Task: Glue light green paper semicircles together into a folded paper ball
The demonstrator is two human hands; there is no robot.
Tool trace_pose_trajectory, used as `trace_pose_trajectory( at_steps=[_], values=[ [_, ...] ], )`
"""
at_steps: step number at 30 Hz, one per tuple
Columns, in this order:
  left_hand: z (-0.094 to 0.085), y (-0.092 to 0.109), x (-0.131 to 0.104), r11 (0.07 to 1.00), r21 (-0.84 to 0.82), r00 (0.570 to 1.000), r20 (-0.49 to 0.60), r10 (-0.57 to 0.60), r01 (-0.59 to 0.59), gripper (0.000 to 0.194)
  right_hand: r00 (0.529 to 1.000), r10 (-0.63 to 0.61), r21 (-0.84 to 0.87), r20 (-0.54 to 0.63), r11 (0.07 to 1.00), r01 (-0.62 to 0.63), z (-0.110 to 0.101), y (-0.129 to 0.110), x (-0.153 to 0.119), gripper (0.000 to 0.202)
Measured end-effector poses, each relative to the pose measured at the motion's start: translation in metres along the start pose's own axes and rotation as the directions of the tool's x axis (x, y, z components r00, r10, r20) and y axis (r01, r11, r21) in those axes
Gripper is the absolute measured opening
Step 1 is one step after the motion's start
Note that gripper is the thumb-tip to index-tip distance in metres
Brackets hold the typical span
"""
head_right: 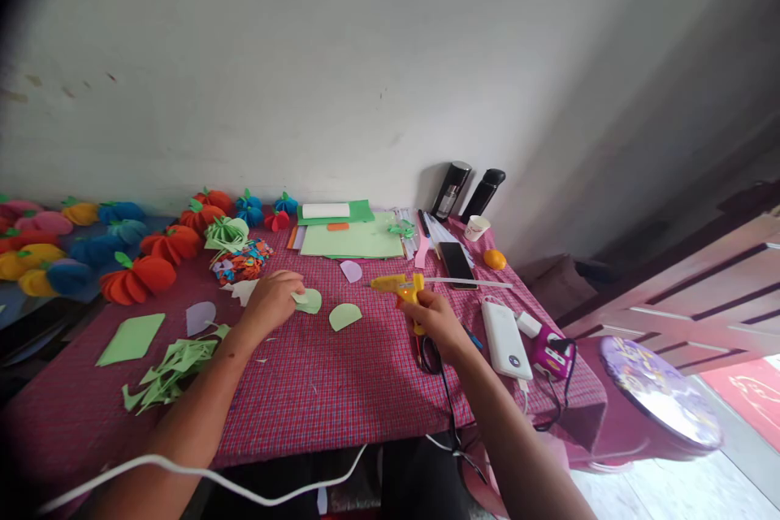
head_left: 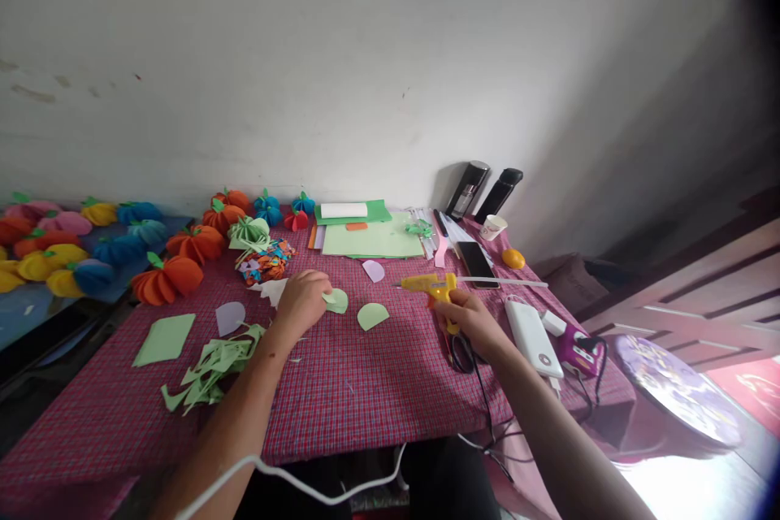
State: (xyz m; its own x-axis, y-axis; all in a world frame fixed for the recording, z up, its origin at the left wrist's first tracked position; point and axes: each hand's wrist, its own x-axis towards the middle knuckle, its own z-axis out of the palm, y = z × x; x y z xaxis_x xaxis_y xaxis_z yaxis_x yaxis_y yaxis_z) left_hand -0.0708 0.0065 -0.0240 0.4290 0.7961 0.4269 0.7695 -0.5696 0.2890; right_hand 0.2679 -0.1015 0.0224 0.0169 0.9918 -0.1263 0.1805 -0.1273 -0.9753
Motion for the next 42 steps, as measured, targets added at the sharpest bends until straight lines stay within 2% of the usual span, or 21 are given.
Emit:
trace_pose_trajectory(
  at_steps=[2,5,7,9,10,12,14,17,20,26,30,33,36,42],
  values=[
    [-0.003,-0.005,0.000,1.000,0.005,1.000,-0.009,-0.013,0.013,0.033,1.000,0.023,-0.046,0.012,0.999,-0.023,0.006,0.001,0.001,0.033],
    [-0.008,-0.006,0.000,0.998,0.002,0.995,-0.075,-0.063,0.064,0.038,1.000,0.017,-0.163,-0.015,0.986,-0.019,0.013,0.005,0.004,0.027],
    [-0.010,-0.001,0.001,0.995,-0.022,0.985,-0.141,-0.099,0.097,0.039,0.998,-0.001,-0.246,-0.056,0.969,-0.013,0.015,0.007,0.005,0.023],
    [-0.010,0.012,0.001,0.994,-0.085,0.983,-0.162,-0.088,0.075,0.035,0.995,-0.018,-0.297,-0.095,0.955,-0.011,0.017,0.007,0.006,0.023],
    [-0.008,0.020,0.001,0.990,-0.133,0.989,-0.135,-0.057,0.039,0.031,0.994,-0.031,-0.295,-0.101,0.956,-0.001,0.017,0.006,0.006,0.025],
    [-0.004,0.037,-0.002,0.977,-0.207,0.999,0.000,0.051,-0.049,0.019,0.993,-0.057,-0.236,-0.103,0.971,0.031,0.018,0.006,0.006,0.028],
    [0.002,0.052,-0.005,0.975,-0.205,0.989,0.101,0.109,-0.087,0.006,0.992,-0.068,-0.157,-0.104,0.986,0.051,0.018,0.007,0.006,0.031],
    [0.009,0.062,-0.008,0.981,-0.152,0.978,0.154,0.143,-0.119,0.027,0.996,-0.048,-0.113,-0.072,0.993,0.039,0.017,0.008,0.004,0.030],
    [0.014,0.063,-0.010,0.985,-0.121,0.975,0.169,0.146,-0.126,0.032,0.999,-0.026,-0.145,-0.043,0.989,0.020,0.017,0.010,0.000,0.028],
    [0.016,0.062,-0.009,0.971,-0.172,0.963,0.182,0.199,-0.168,0.019,1.000,0.004,-0.094,0.018,0.996,-0.002,0.012,0.011,-0.004,0.034],
    [0.014,0.060,-0.008,0.958,-0.208,0.954,0.184,0.238,-0.199,0.017,0.996,-0.026,-0.222,0.080,0.974,0.043,0.012,0.008,-0.005,0.024],
    [0.010,0.056,-0.008,0.955,-0.207,0.952,0.176,0.251,-0.213,0.020,0.989,-0.092,-0.376,0.115,0.917,0.129,0.017,0.005,-0.003,0.018],
    [0.008,0.051,-0.008,0.957,-0.192,0.950,0.187,0.251,-0.216,0.025,0.976,-0.180,-0.477,0.126,0.851,0.218,0.026,0.002,0.001,0.021],
    [0.009,0.050,-0.009,0.955,-0.188,0.934,0.235,0.269,-0.228,0.022,0.971,-0.209,-0.658,0.120,0.715,0.235,0.041,0.003,0.013,0.019]
  ],
)
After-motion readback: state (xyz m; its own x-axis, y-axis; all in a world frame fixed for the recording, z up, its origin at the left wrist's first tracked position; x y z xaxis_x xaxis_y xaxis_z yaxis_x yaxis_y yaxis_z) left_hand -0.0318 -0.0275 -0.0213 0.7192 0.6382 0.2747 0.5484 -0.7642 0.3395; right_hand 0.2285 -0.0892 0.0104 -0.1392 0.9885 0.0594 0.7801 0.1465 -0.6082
